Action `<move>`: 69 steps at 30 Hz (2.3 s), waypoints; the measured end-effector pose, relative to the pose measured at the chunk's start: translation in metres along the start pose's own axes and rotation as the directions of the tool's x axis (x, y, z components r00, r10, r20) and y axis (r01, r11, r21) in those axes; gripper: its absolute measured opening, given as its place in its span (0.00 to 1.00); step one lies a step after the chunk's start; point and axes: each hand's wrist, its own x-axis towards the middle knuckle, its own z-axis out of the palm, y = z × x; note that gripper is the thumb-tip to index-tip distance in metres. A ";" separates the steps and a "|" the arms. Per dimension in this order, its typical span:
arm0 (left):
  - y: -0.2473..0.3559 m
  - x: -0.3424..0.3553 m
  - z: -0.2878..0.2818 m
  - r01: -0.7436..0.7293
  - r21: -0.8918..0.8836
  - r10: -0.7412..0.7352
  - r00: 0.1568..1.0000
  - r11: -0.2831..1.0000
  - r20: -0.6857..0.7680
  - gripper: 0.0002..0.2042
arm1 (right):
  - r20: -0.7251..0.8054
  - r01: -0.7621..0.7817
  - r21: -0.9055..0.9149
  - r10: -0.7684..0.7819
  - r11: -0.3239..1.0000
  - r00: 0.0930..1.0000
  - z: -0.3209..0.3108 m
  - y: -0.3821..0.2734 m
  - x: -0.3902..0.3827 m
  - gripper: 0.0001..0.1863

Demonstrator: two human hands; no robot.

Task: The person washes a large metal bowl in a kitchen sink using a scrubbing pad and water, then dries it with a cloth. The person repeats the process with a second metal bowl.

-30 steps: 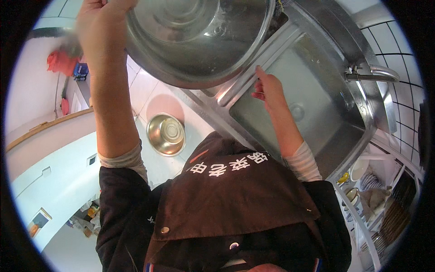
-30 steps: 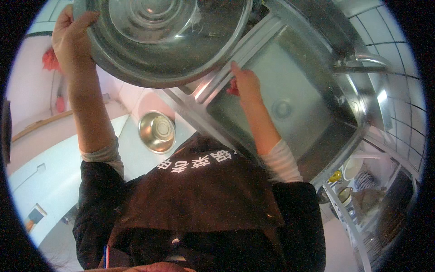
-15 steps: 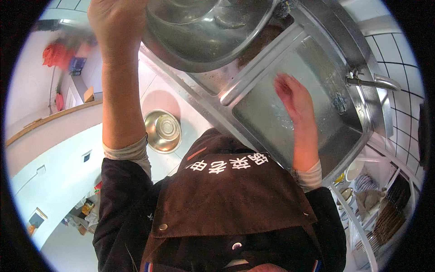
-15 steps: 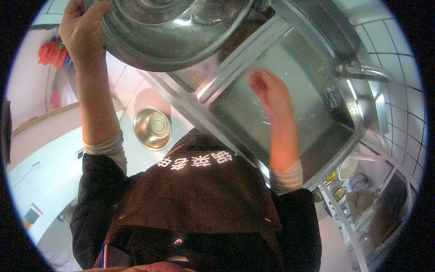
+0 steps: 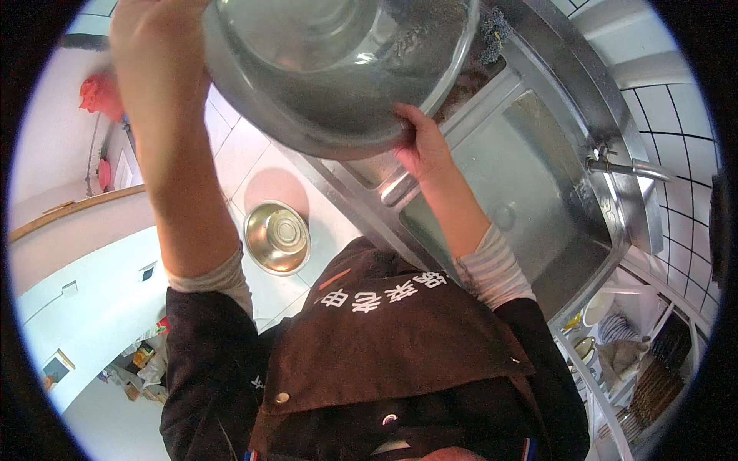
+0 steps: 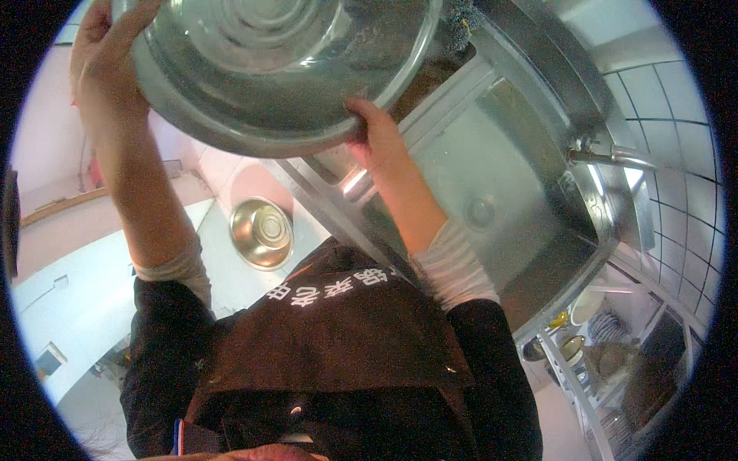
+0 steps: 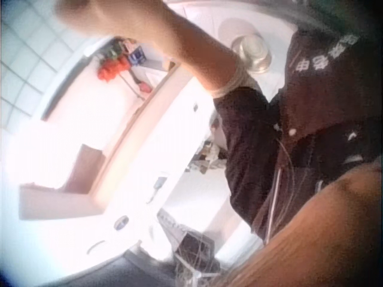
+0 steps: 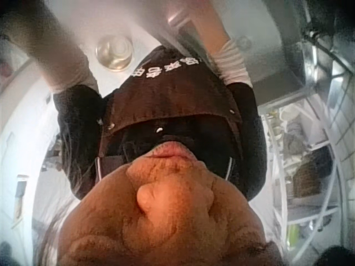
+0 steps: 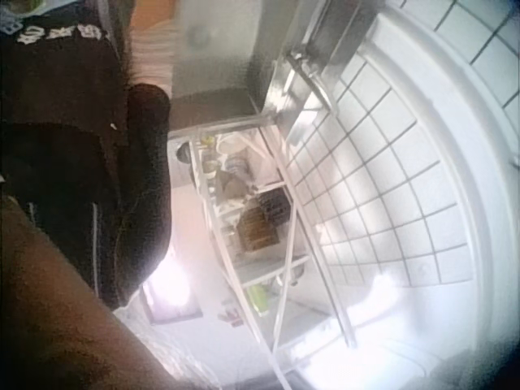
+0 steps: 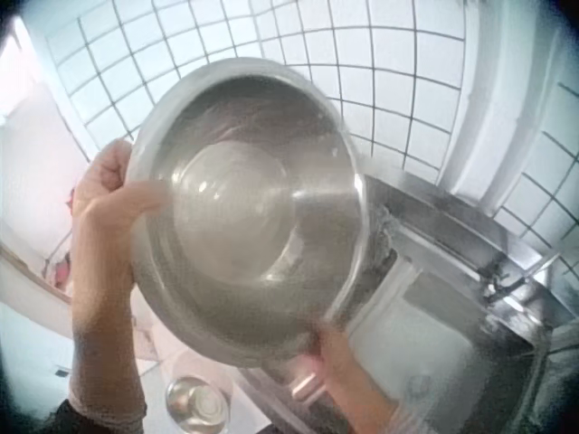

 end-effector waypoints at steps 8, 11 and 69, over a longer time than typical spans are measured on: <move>-0.056 -0.099 -0.016 0.157 0.477 -0.093 0.983 0.865 -0.155 0.14 | -0.038 -0.218 0.215 0.231 0.952 0.972 0.013 0.060 -0.016 0.13; -0.060 -0.113 -0.009 0.188 0.386 -0.076 0.955 0.903 -0.287 0.12 | -0.118 -0.238 0.250 0.273 0.939 0.955 0.040 0.074 -0.045 0.11; 0.035 -0.004 0.014 -0.226 0.460 0.119 0.961 0.859 0.250 0.08 | -0.047 -0.317 -0.246 0.316 0.916 0.948 -0.001 0.022 -0.025 0.18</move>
